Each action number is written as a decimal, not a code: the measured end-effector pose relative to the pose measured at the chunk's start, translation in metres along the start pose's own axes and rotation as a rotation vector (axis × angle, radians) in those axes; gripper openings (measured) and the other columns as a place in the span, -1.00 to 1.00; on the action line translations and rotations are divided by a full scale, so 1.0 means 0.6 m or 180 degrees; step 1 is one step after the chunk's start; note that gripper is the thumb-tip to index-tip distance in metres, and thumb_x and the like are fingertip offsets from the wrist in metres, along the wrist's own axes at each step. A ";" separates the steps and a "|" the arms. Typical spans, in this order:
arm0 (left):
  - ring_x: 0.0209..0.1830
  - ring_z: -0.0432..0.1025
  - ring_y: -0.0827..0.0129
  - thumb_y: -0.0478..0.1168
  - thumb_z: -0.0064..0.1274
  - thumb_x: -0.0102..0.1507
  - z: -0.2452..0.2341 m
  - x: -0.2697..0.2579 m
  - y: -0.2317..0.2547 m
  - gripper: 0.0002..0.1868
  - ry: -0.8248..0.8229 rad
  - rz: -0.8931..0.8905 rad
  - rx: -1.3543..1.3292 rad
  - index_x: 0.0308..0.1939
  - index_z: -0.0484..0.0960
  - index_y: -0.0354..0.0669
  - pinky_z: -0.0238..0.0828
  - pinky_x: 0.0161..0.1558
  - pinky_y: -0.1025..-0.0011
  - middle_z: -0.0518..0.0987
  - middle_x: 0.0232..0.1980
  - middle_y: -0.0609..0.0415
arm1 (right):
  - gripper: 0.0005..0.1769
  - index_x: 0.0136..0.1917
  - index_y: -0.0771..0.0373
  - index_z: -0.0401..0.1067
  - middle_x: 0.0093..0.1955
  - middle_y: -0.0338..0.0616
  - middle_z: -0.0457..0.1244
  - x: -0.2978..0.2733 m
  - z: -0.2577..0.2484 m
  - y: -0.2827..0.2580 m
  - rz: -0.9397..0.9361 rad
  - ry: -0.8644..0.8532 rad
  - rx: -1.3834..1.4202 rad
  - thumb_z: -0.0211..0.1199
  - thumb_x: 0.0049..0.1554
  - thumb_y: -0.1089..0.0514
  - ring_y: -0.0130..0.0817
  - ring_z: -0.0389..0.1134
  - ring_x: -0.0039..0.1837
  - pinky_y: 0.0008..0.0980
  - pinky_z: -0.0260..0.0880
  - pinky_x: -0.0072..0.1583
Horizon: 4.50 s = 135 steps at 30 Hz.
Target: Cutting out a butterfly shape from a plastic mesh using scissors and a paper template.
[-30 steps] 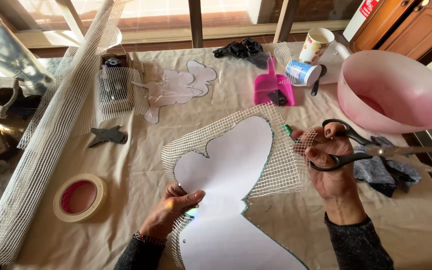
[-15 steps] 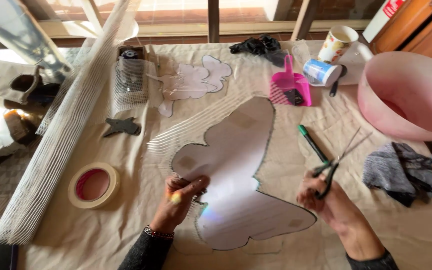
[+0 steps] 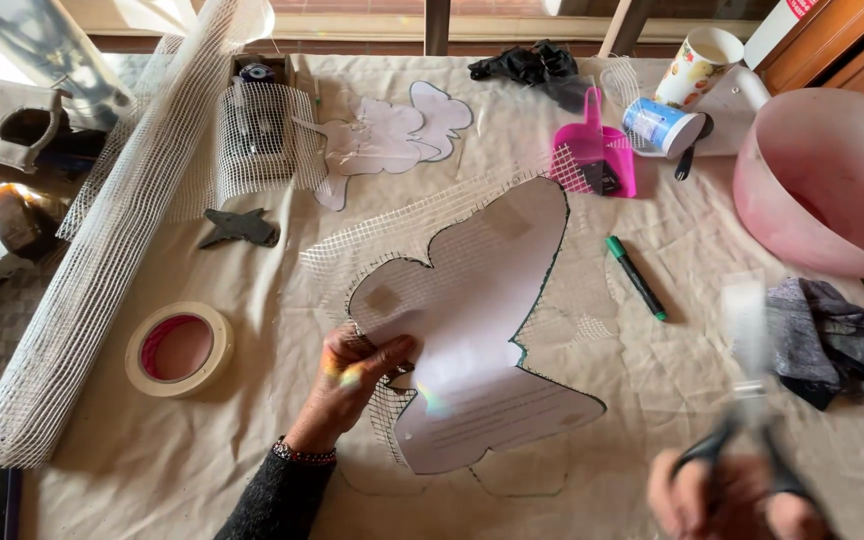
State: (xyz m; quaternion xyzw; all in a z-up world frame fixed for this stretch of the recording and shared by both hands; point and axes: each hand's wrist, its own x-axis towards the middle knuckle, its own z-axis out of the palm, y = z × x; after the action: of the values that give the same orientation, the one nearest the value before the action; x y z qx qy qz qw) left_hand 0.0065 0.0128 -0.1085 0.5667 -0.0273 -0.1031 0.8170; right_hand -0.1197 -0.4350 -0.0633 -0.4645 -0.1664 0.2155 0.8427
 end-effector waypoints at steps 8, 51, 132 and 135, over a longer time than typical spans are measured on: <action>-0.37 0.53 0.50 -0.33 0.26 0.31 -0.023 -0.009 0.008 -0.87 -0.0630 -0.0329 0.0351 -0.25 0.75 -0.39 0.48 -0.39 0.46 0.71 -0.30 0.02 | -0.25 0.02 0.26 0.29 0.15 0.16 0.21 0.141 0.019 -0.023 -0.0520 0.1317 -0.1109 0.42 0.07 -0.44 -0.25 0.30 0.02 -0.33 0.34 0.02; 0.11 0.50 0.35 -0.22 0.07 0.30 0.214 -0.195 -0.078 -0.35 0.1044 -0.1272 -0.1599 0.47 0.27 -0.19 0.57 0.10 0.28 0.56 0.21 -0.05 | -0.46 0.13 0.30 0.22 0.07 -0.22 0.17 0.101 0.070 0.172 0.0144 0.2676 -0.1008 0.40 -0.02 0.50 -0.47 0.25 0.10 -0.38 0.37 0.17; -0.25 0.58 0.34 -0.42 0.20 0.26 0.223 -0.186 -0.085 -0.58 0.0398 -0.1358 -0.1354 0.17 0.45 -0.41 0.63 -0.15 0.42 0.61 -0.17 -0.04 | -0.62 -0.35 0.27 0.32 -0.55 -0.29 0.11 0.007 0.058 0.078 0.3883 0.1268 -0.0215 0.52 -0.02 0.09 -0.55 -0.02 -0.56 -0.48 -0.13 -0.49; -0.26 0.58 0.30 -0.43 0.22 0.27 0.225 -0.187 -0.084 -0.55 0.0349 -0.1409 -0.1341 0.17 0.41 -0.50 0.64 -0.15 0.39 0.60 -0.18 -0.05 | -0.59 -0.35 0.26 0.32 -0.55 -0.35 0.07 -0.002 0.044 0.094 0.3690 0.0965 -0.0400 0.51 0.00 0.03 -0.59 -0.06 -0.55 -0.50 -0.18 -0.49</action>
State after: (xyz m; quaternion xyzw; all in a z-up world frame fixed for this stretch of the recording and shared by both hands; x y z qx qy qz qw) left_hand -0.1320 -0.1057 -0.0992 0.3818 0.1629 -0.2511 0.8744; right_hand -0.1448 -0.3901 -0.0981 -0.5540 0.2236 0.5609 0.5731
